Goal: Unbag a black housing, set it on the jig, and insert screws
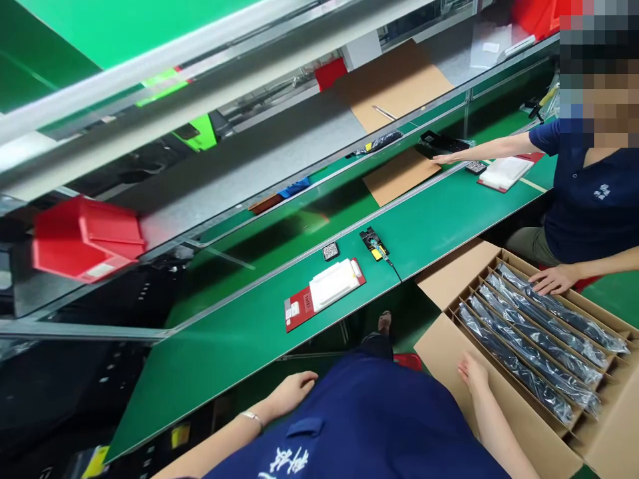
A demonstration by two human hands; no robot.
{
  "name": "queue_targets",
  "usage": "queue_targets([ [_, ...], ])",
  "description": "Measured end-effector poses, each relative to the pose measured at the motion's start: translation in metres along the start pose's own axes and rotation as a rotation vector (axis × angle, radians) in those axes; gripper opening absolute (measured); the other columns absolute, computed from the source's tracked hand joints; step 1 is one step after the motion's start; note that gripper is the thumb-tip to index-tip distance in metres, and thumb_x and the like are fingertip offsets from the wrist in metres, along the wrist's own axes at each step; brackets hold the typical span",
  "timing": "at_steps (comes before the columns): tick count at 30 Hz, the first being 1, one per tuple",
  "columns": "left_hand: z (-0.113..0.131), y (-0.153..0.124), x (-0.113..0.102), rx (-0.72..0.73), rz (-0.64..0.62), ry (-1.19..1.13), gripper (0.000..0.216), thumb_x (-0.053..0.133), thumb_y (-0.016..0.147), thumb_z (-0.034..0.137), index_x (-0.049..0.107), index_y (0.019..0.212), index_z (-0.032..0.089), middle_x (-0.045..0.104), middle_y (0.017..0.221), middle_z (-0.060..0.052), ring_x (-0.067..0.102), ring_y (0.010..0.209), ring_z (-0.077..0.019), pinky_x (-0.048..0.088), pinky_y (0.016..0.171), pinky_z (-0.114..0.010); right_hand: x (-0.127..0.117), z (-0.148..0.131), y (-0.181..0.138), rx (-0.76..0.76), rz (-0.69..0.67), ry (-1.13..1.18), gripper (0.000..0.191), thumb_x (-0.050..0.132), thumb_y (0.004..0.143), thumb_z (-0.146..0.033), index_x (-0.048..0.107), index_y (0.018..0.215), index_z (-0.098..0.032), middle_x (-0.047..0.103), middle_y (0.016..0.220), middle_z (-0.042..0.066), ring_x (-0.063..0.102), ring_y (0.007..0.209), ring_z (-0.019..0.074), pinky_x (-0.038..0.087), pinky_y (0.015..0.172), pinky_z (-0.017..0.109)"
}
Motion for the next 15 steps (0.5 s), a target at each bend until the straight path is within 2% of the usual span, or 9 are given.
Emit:
queue_targets([
  [2, -0.018, 0.017, -0.012, 0.009, 0.090, 0.010, 0.026, 0.052, 0.096, 0.034, 0.062, 0.113, 0.016, 0.063, 0.118, -0.008, 0.059, 0.111, -0.0203, 0.044, 0.104, -0.040, 0.015, -0.004, -0.003, -0.198, 0.156, -0.265, 0.039, 0.058, 0.095, -0.031, 0.053, 0.126, -0.007, 0.048, 0.123, 0.012, 0.042, 0.126, 0.0188, 0.032, 0.119, 0.042],
  [4, -0.041, 0.038, -0.024, 0.007, 0.201, 0.026, 0.027, 0.047, 0.098, 0.033, 0.060, 0.113, 0.014, 0.061, 0.120, -0.009, 0.057, 0.113, -0.0204, 0.041, 0.105, -0.043, 0.027, -0.010, -0.006, -0.367, 0.314, -0.504, 0.052, 0.063, 0.090, -0.025, 0.047, 0.137, -0.010, 0.037, 0.136, 0.014, 0.026, 0.137, 0.0250, 0.018, 0.123, 0.046],
  [6, -0.066, 0.062, -0.034, 0.003, 0.281, 0.033, 0.029, 0.041, 0.100, 0.033, 0.059, 0.110, 0.013, 0.061, 0.116, -0.010, 0.057, 0.110, -0.0201, 0.041, 0.103, -0.043, 0.037, -0.018, -0.005, -0.435, 0.431, -0.709, 0.066, 0.068, 0.087, -0.027, 0.039, 0.144, -0.010, 0.030, 0.140, 0.018, 0.019, 0.139, 0.0318, 0.014, 0.120, 0.053],
  [9, -0.103, 0.098, -0.046, 0.023, 0.313, 0.023, 0.032, 0.038, 0.097, 0.038, 0.060, 0.100, 0.015, 0.063, 0.105, -0.010, 0.058, 0.101, -0.0209, 0.043, 0.099, -0.041, 0.058, -0.036, 0.001, -0.373, 0.503, -0.966, 0.066, 0.074, 0.080, -0.037, 0.048, 0.136, -0.013, 0.036, 0.137, 0.017, 0.027, 0.132, 0.0361, 0.019, 0.113, 0.063],
  [11, -0.123, 0.118, -0.052, 0.036, 0.312, 0.011, 0.035, 0.038, 0.093, 0.043, 0.061, 0.093, 0.016, 0.064, 0.099, -0.011, 0.058, 0.096, -0.0227, 0.043, 0.096, -0.041, 0.077, -0.051, 0.008, -0.296, 0.531, -1.098, 0.060, 0.072, 0.081, -0.048, 0.052, 0.128, -0.016, 0.041, 0.133, 0.013, 0.033, 0.129, 0.0324, 0.024, 0.112, 0.059],
  [13, -0.139, 0.134, -0.057, 0.026, 0.329, 0.008, 0.041, 0.035, 0.089, 0.047, 0.061, 0.092, 0.016, 0.063, 0.100, -0.013, 0.057, 0.096, -0.0257, 0.042, 0.094, -0.043, 0.098, -0.063, 0.016, -0.187, 0.592, -1.182, 0.061, 0.065, 0.084, -0.058, 0.052, 0.121, -0.011, 0.046, 0.126, 0.013, 0.041, 0.123, 0.0282, 0.032, 0.111, 0.053],
  [15, -0.150, 0.145, -0.061, -0.046, 0.369, 0.014, 0.046, 0.033, 0.087, 0.050, 0.061, 0.089, 0.014, 0.062, 0.097, -0.015, 0.056, 0.094, -0.0291, 0.042, 0.090, -0.044, 0.114, -0.071, 0.023, -0.068, 0.697, -1.225, 0.066, 0.057, 0.089, -0.062, 0.049, 0.122, -0.005, 0.047, 0.123, 0.015, 0.044, 0.120, 0.0257, 0.036, 0.109, 0.049],
])
Point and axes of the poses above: each hand's wrist, its own y-axis towards the middle knuckle, its own x-axis out of the palm, z = x × y, the point moved 1 cm from there along y, towards the middle knuckle
